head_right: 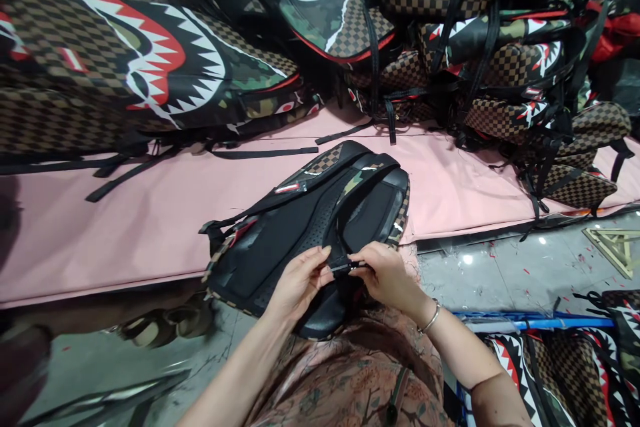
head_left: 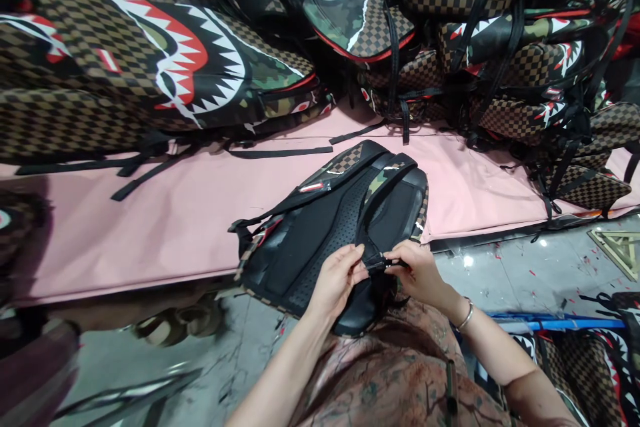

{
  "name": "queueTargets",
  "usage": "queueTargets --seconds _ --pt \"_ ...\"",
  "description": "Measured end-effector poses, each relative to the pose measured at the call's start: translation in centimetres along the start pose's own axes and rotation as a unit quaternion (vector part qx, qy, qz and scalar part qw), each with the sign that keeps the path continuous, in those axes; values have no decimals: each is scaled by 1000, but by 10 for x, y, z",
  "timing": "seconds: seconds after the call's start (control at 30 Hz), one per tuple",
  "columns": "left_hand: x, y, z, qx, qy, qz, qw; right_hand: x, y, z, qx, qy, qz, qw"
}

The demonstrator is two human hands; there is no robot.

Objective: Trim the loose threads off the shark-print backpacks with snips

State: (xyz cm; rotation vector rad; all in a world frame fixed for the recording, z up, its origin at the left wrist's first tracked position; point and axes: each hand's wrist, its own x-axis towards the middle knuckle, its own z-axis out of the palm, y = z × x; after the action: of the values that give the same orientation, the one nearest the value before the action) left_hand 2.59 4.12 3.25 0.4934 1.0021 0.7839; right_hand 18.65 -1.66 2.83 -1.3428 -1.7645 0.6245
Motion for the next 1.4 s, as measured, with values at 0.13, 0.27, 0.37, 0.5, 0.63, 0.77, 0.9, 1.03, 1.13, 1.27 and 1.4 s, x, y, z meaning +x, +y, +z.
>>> queueTargets --seconds 0.13,0.27,0.37,0.5,0.63,0.77,0.9,1.03,1.13,1.27,1.4 --pt "0 -1 -2 11 -5 -6 1000 -3 1 -2 145 85 59 984" --pt "1 -1 -3 9 -12 -5 1000 -3 2 -14 42 66 21 997" --pt "1 -1 -1 10 -16 -5 1000 -4 3 -19 -32 10 -5 999" --pt "1 -2 1 12 -17 -5 1000 -4 4 -17 -75 -19 -24 997" --pt "0 -4 1 19 -17 -4 1000 -1 4 -15 -98 -16 -47 994" --pt "0 -5 1 11 -3 -4 1000 1 3 -13 -128 -25 -50 990" --pt "2 -2 0 13 -5 -4 1000 -2 3 -12 -87 9 -21 996" --pt "5 5 -5 13 33 16 999 -16 2 -9 17 79 85 993" --pt "8 7 -5 20 61 28 998 -35 -2 1 2 31 137 990" --pt "9 5 -1 64 56 69 994 -49 -12 17 -73 -32 171 982" --pt "-1 -2 -8 216 42 255 942 -37 -20 19 206 -2 285 936"
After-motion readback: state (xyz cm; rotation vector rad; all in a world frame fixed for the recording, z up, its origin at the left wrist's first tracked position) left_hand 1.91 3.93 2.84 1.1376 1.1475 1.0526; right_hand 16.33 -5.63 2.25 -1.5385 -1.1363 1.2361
